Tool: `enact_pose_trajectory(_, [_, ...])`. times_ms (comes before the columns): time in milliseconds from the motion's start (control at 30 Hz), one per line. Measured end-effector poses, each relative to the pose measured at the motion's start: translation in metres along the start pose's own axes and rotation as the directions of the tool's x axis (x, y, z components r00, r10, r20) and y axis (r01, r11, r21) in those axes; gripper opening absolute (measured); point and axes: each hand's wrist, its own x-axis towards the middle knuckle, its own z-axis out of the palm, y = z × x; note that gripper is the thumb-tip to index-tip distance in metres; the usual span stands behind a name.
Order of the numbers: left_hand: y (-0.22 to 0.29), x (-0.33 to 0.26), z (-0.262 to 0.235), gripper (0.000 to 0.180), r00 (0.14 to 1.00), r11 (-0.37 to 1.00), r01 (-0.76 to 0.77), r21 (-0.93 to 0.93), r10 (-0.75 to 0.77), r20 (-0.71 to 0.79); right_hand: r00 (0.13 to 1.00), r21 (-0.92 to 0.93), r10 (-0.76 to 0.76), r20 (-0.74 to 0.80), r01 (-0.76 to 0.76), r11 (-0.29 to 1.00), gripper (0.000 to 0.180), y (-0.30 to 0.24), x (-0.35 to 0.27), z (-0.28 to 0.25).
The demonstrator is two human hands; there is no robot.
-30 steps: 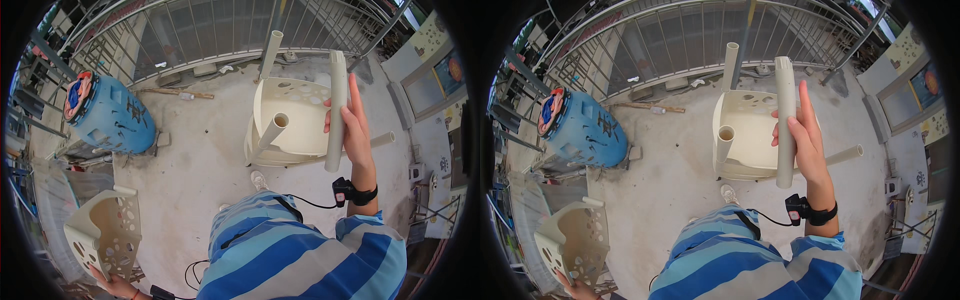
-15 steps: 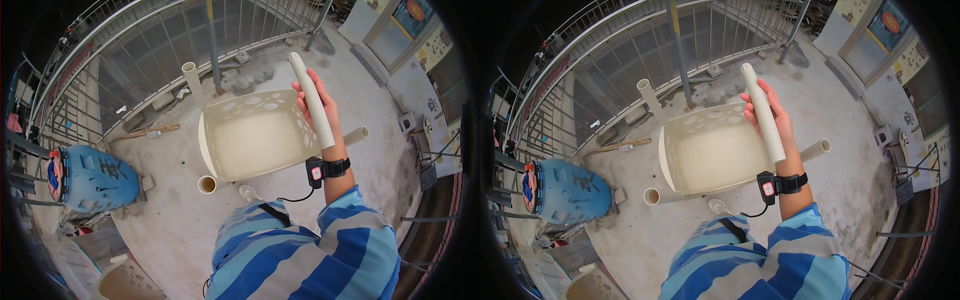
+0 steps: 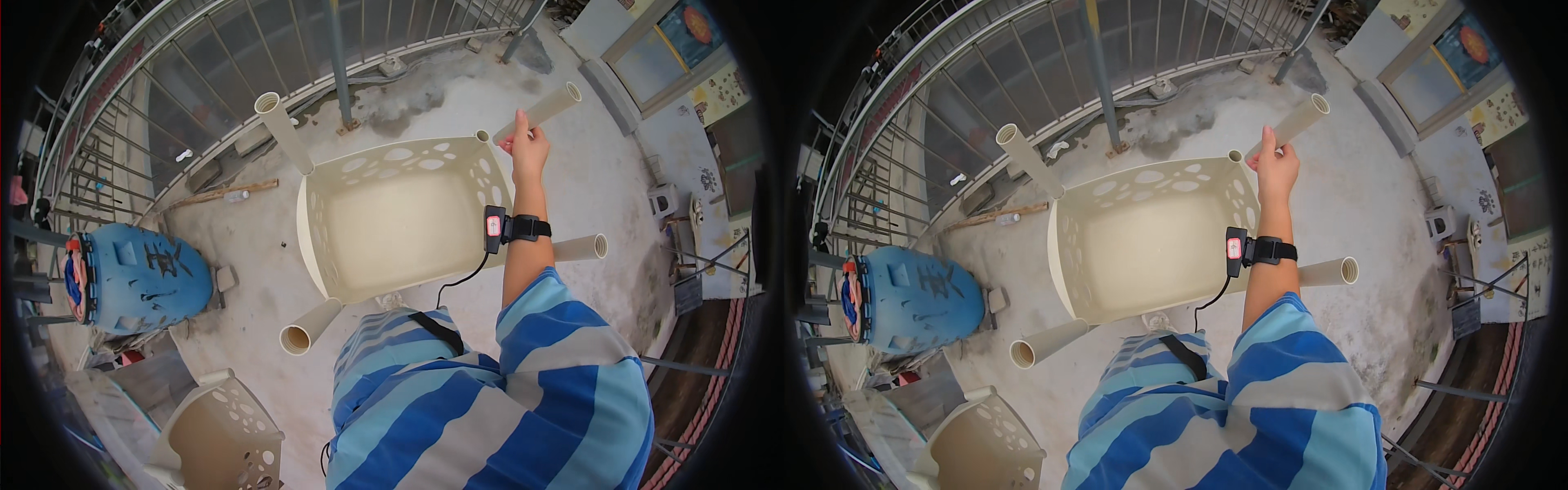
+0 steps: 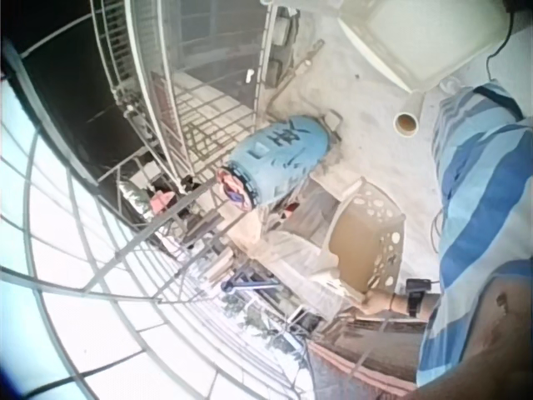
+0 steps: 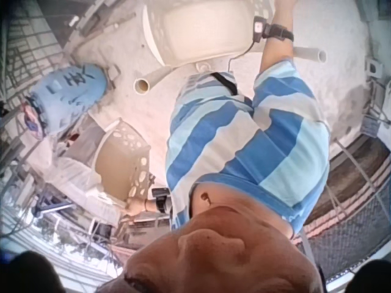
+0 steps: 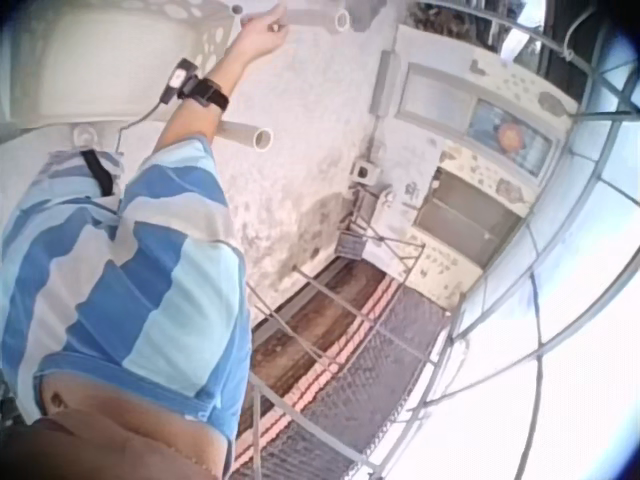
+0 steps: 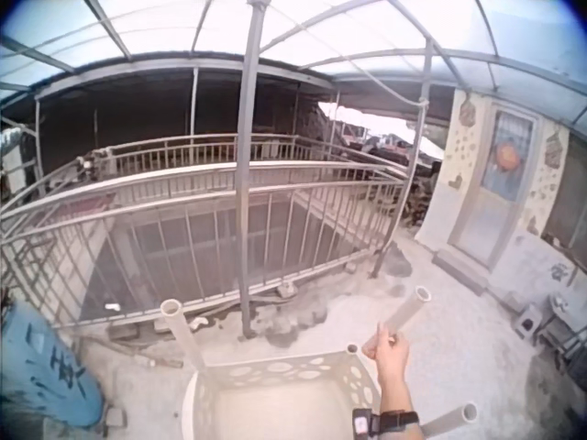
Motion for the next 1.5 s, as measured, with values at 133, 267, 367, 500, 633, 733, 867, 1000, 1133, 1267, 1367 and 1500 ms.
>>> enact_pose_trajectory(133, [0.004,0.002,-0.003,0.039,1.000,1.000,0.013,0.018,-0.014,0.015,0.989,0.040,-0.123,-0.080,0.126,0.991,0.044,0.027,0.015,0.010])
enact_pose_trajectory(267, [0.007,0.002,-0.006,0.039,0.999,0.999,0.032,0.037,-0.033,0.035,0.984,-0.085,-0.177,-0.023,0.174,0.981,0.041,0.021,0.012,0.019])
enact_pose_trajectory(367, [0.009,0.001,-0.007,0.040,0.997,0.997,0.056,0.045,-0.058,0.052,0.987,-0.259,-0.157,0.016,0.156,0.953,0.040,0.017,0.010,0.021])
enact_pose_trajectory(500, [0.015,-0.001,-0.013,0.040,0.984,0.987,0.148,0.060,-0.153,0.086,0.984,-0.427,-0.152,0.088,0.176,0.887,0.041,0.003,0.009,0.023])
enact_pose_trajectory(633, [0.008,-0.002,-0.013,0.042,0.994,0.996,0.081,0.044,-0.084,0.066,0.974,-0.489,-0.159,0.159,0.218,0.845,0.041,0.002,0.013,0.030])
enact_pose_trajectory(733, [-0.010,-0.003,-0.003,0.045,0.999,1.000,-0.009,0.030,0.007,0.046,0.969,-0.469,-0.161,0.187,0.232,0.852,0.043,0.006,0.016,0.029])
enact_pose_trajectory(867, [-0.011,-0.003,-0.001,0.043,0.997,0.995,-0.034,0.089,0.028,0.076,0.966,-0.486,-0.129,0.224,0.226,0.845,0.043,0.003,0.016,0.030])
enact_pose_trajectory(1000, [0.009,0.003,-0.003,0.037,0.999,0.999,-0.043,-0.009,0.043,0.013,0.962,-0.470,-0.135,0.238,0.236,0.851,0.045,0.001,0.022,0.029])
enact_pose_trajectory(1133, [-0.014,0.002,0.005,0.032,0.999,0.992,-0.052,0.112,0.053,-0.006,0.960,-0.439,-0.139,0.243,0.236,0.867,0.046,0.007,0.030,0.023])
enact_pose_trajectory(1267, [-0.037,-0.003,0.011,0.027,0.999,0.977,-0.050,0.208,0.049,0.013,0.971,-0.437,-0.093,0.218,0.182,0.881,0.046,0.018,0.047,0.022])
enact_pose_trajectory(1367, [-0.016,0.003,0.007,0.028,0.999,0.993,-0.029,0.116,0.027,0.016,0.973,-0.495,-0.115,0.199,0.201,0.845,0.047,0.018,0.049,0.015])
enact_pose_trajectory(1500, [-0.039,-0.003,0.017,0.030,0.998,0.996,-0.038,0.085,0.035,0.043,0.920,-0.575,-0.297,0.257,0.392,0.718,0.046,0.026,0.049,0.012])
